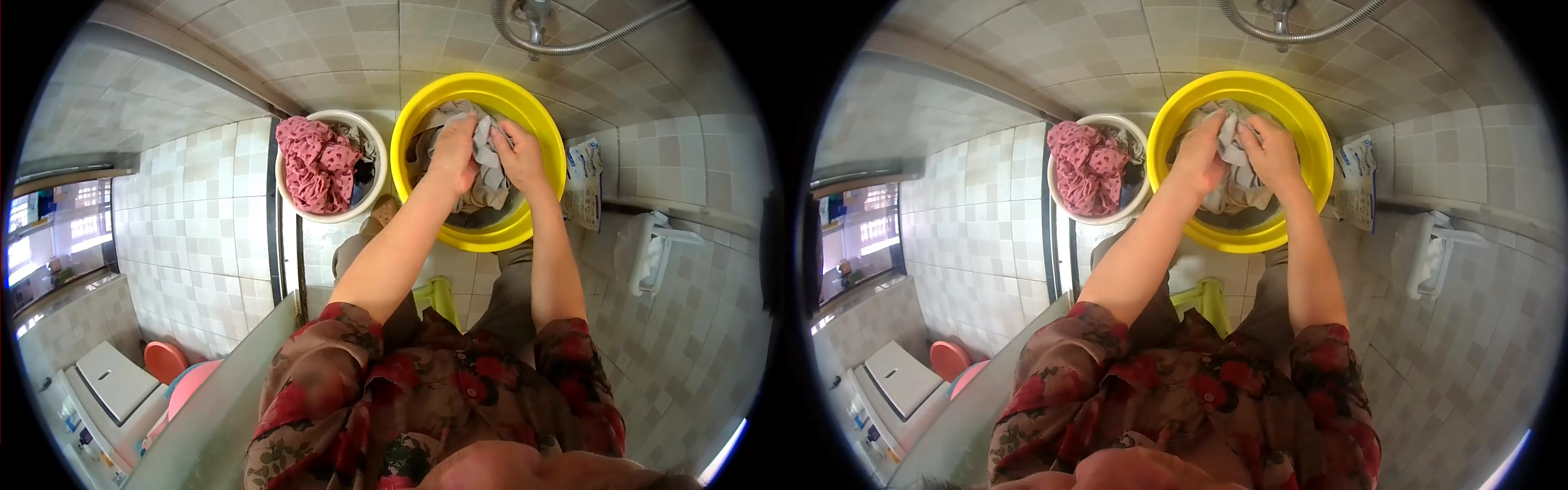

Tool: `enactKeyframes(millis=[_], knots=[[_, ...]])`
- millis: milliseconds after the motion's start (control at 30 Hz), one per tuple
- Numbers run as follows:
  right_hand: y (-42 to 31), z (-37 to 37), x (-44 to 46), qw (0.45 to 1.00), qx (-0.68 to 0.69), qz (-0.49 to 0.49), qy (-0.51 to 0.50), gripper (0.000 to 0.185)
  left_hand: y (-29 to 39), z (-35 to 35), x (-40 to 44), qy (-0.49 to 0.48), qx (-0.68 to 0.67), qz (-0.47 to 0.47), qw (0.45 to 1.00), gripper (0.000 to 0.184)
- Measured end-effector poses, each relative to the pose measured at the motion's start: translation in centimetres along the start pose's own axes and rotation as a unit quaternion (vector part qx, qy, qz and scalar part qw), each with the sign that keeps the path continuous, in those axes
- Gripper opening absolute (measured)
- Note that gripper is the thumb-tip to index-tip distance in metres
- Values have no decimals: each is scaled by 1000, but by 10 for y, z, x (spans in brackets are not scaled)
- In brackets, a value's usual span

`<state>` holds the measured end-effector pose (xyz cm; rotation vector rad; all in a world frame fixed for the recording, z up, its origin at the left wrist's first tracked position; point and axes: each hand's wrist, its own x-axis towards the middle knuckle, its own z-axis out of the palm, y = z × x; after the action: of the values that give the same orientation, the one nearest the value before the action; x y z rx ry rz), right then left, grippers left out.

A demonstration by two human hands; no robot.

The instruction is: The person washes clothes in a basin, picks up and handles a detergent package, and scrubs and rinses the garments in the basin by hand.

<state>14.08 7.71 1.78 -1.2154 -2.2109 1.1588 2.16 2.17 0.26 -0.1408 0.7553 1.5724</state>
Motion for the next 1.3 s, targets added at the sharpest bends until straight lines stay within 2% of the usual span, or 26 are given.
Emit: enactKeyframes(millis=[67, 100, 167, 200, 267, 300, 400, 433, 467, 533, 600, 633, 667, 700, 733, 800, 867, 933, 1000, 1033, 1100, 1167, 1200, 1233, 1267, 1300], knots=[[18, 7, 3, 986, -12, -128, 109, 24, -7, 1, -1, -31, -18, -18, 999, 18], [16, 8, 0, 986, -15, -127, 111, 24, -10, 2, -1, 4, -14, -23, 1000, 15], [11, 11, -10, 995, 29, -12, 99, 25, -17, 6, 0, 9, -16, -16, 1000, 14], [6, 12, -16, 995, 26, -12, 100, 25, -19, 6, 0, 16, -17, -7, 1000, 14], [-5, 12, -28, 981, 32, -141, 130, 29, -21, 4, 0, 11, -5, -30, 999, 15], [-4, 10, -29, 981, 27, -140, 128, 29, -22, 3, -2, 11, 10, -52, 999, 18], [11, 0, -30, 990, 11, -120, 69, 28, -25, 9, -2, 49, 64, -102, 992, 21], [19, -4, -28, 995, 9, -72, 63, 28, -27, 9, -1, 45, 61, -101, 992, 21], [27, -8, -27, 998, 7, -23, 57, 28, -29, 8, 0, 12, 103, -113, 988, 23], [32, -14, -20, 997, -22, -17, 77, 23, -39, -1, 7, -21, 141, -122, 982, 25], [39, -21, -6, 965, -29, 99, 242, 19, -47, -7, 7, 11, 239, 14, 971, 41], [40, -20, -1, 965, -29, 100, 240, 19, -48, -5, 4, 13, 239, 12, 971, 41], [40, -20, 6, 941, 149, 92, 290, 20, -48, 0, 2, 85, 198, -66, 974, 47], [36, -20, 11, 884, 322, 79, 329, 22, -45, 6, -1, 155, 155, -142, 965, 54], [20, -18, 9, 884, 322, 77, 330, 22, -45, 7, 1, 152, 155, -140, 966, 54], [-17, 0, -13, 890, 388, 126, 202, 24, -45, 4, 4, 88, 16, -184, 979, 65], [-66, 19, -60, 964, 207, 115, 122, 22, -41, -24, 39, 77, -42, -185, 979, 59], [-93, 39, -100, 996, 13, -16, 89, 22, -58, -52, 63, 69, -106, -184, 975, 66], [-74, 44, -86, 993, -53, -13, 105, 24, -90, -64, 75, -60, -149, 21, 987, 60], [-60, 46, -72, 985, -121, -15, 123, 26, -85, -58, 66, -61, -146, 19, 987, 60], [-15, 31, -21, 948, -219, 61, 224, 29, -70, -32, 29, -9, 4, -39, 999, 48], [-4, 11, 2, 952, -178, 91, 231, 29, -33, 7, -18, 70, 144, -61, 985, 39], [0, 6, 2, 953, -143, 131, 231, 28, -35, -2, -15, 69, 147, -64, 985, 39], [-23, 15, -10, 948, -188, 85, 241, 29, -39, -13, -3, 8, 56, -61, 997, 39], [-27, 33, -24, 941, -197, -15, 275, 40, -43, -23, 11, -53, -39, -54, 996, 38], [-74, 44, -48, 966, -120, 36, 225, 36, -45, -37, 21, -49, -44, -55, 996, 38]])
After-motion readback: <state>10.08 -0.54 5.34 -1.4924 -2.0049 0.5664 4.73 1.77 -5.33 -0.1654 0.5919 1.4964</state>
